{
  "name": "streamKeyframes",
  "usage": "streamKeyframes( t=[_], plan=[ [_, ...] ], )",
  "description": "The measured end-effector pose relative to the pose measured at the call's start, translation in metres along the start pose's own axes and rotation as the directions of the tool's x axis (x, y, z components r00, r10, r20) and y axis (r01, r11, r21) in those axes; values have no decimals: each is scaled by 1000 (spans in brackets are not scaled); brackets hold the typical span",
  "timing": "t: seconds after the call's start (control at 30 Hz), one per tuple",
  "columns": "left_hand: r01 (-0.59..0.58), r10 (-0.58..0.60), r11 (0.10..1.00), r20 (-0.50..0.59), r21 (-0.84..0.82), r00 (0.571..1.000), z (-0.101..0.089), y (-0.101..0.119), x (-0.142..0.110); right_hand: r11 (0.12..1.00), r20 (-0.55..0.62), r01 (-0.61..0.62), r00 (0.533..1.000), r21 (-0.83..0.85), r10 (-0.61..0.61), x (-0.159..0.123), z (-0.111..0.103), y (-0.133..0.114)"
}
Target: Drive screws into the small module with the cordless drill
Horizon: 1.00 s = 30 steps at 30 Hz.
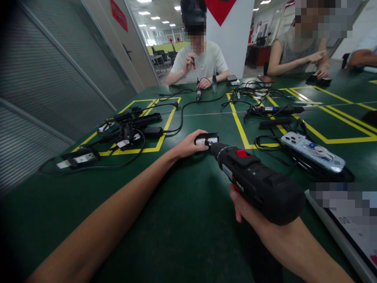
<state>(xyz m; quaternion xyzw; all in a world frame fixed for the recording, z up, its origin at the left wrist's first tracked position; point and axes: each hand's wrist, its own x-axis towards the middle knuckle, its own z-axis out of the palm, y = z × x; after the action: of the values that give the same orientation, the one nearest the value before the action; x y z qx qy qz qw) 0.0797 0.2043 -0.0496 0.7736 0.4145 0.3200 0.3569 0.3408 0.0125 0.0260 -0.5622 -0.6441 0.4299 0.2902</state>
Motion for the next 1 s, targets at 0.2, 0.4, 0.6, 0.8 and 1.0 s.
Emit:
streamKeyframes(
  t=[0.2, 0.4, 0.6, 0.8, 1.0],
  plan=[
    [4, -4, 1000, 1, -2, 1000, 0, 0, 0, 999, -13, -7, 1000, -42, 6, -1, -1, 0],
    [8, -8, 1000, 0, 9, 1000, 0, 1, 0, 998, -21, -2, 1000, -62, 1, -1, -1, -1],
    [2, -2, 1000, -8, 12, 1000, 0, -3, 2, 998, -30, 3, 1000, -66, -5, -1, 0, -4],
    [2, -2, 1000, -7, 10, 1000, 1, -2, 1, 998, -31, 24, 999, -65, -26, -1, 0, -1],
    [12, -12, 1000, 0, 14, 1000, 0, 2, 0, 1000, -13, -20, 1000, 14, 20, -2, 1, 1]
  ],
)
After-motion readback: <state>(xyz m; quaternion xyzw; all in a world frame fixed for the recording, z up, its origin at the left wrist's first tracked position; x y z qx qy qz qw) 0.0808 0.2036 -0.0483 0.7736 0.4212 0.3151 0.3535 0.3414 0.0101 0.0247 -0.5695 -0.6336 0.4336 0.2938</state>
